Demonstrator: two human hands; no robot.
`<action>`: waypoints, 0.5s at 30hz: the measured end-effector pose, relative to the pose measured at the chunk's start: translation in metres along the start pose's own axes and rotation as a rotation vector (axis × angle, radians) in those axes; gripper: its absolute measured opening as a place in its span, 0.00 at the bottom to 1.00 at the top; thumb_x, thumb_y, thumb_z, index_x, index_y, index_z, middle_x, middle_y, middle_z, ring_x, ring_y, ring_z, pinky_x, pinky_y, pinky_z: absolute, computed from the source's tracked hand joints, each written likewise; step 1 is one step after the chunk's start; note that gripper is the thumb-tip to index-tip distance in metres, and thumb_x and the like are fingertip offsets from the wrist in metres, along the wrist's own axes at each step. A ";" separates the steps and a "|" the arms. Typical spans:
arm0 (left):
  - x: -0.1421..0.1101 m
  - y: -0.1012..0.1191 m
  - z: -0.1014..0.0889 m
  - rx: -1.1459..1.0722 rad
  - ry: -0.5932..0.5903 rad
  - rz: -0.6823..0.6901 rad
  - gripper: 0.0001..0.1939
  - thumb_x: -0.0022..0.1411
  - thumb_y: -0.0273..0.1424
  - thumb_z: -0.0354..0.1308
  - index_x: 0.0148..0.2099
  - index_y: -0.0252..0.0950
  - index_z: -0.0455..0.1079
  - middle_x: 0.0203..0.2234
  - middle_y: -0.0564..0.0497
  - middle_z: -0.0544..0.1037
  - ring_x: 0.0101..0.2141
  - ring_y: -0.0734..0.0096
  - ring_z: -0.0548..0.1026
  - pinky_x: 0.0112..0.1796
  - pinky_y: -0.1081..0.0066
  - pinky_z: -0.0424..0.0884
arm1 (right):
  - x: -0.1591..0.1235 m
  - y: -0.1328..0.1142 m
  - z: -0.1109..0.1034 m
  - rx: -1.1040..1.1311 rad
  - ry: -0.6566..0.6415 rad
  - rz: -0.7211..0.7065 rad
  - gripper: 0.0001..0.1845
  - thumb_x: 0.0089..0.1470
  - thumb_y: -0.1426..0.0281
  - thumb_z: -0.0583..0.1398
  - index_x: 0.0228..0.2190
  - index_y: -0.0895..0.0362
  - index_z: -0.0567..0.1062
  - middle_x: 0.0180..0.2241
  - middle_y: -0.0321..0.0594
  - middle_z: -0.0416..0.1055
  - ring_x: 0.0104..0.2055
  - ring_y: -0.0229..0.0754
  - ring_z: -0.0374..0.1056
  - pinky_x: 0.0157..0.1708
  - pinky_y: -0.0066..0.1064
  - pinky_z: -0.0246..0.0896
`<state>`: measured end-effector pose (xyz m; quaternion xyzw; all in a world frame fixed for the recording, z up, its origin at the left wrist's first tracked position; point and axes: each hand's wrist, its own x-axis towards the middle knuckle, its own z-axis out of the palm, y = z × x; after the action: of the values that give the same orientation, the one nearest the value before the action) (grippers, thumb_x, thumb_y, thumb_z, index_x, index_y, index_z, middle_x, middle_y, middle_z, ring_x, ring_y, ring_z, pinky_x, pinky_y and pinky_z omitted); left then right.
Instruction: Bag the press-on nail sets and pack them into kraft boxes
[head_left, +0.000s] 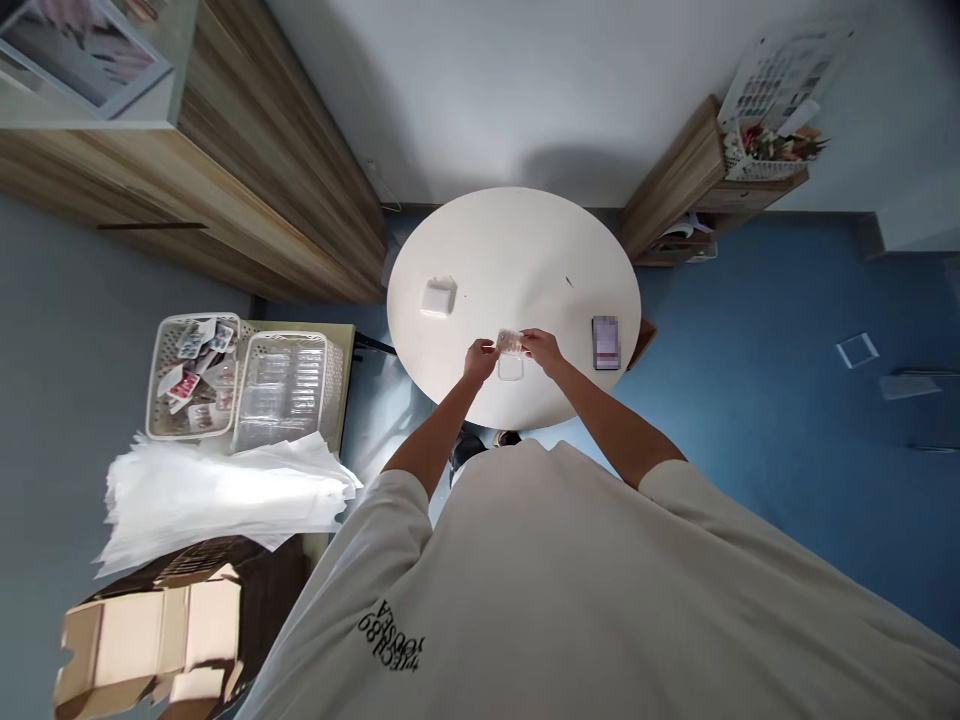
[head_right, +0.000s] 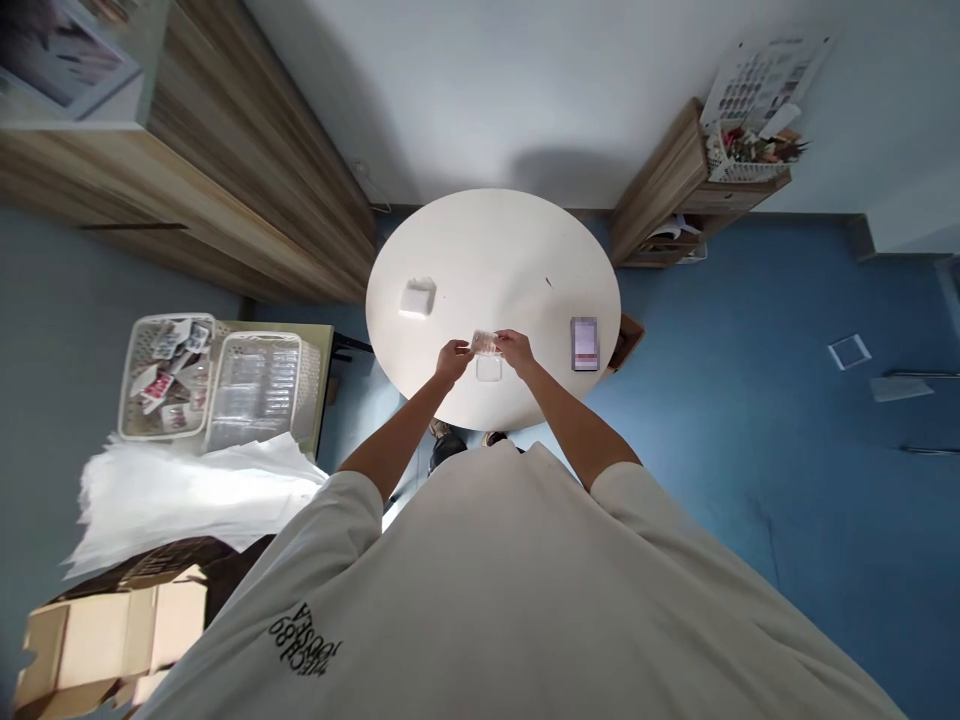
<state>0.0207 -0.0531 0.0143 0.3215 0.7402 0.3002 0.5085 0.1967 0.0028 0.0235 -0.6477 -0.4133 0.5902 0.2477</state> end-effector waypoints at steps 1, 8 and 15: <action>-0.001 -0.005 0.002 0.014 -0.002 -0.021 0.19 0.58 0.28 0.66 0.52 0.37 0.73 0.48 0.42 0.84 0.42 0.63 0.82 0.38 0.68 0.75 | 0.000 0.006 -0.004 -0.035 0.006 -0.004 0.08 0.54 0.69 0.66 0.37 0.55 0.82 0.33 0.36 0.81 0.36 0.41 0.78 0.42 0.34 0.75; 0.001 -0.045 0.011 0.059 -0.080 -0.146 0.26 0.55 0.24 0.62 0.57 0.38 0.71 0.56 0.37 0.80 0.48 0.61 0.81 0.38 0.69 0.75 | 0.005 0.053 -0.012 -0.338 0.019 -0.023 0.12 0.52 0.71 0.62 0.37 0.56 0.84 0.34 0.39 0.82 0.38 0.45 0.77 0.45 0.36 0.74; 0.004 -0.056 0.014 0.010 -0.127 -0.181 0.25 0.55 0.25 0.65 0.57 0.36 0.72 0.56 0.36 0.81 0.45 0.62 0.81 0.40 0.68 0.75 | 0.013 0.075 0.005 -0.448 -0.006 -0.030 0.12 0.53 0.72 0.61 0.37 0.54 0.85 0.39 0.40 0.84 0.44 0.46 0.78 0.49 0.35 0.73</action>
<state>0.0231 -0.0823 -0.0354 0.2742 0.7340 0.2282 0.5779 0.2102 -0.0276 -0.0457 -0.6786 -0.5444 0.4817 0.1054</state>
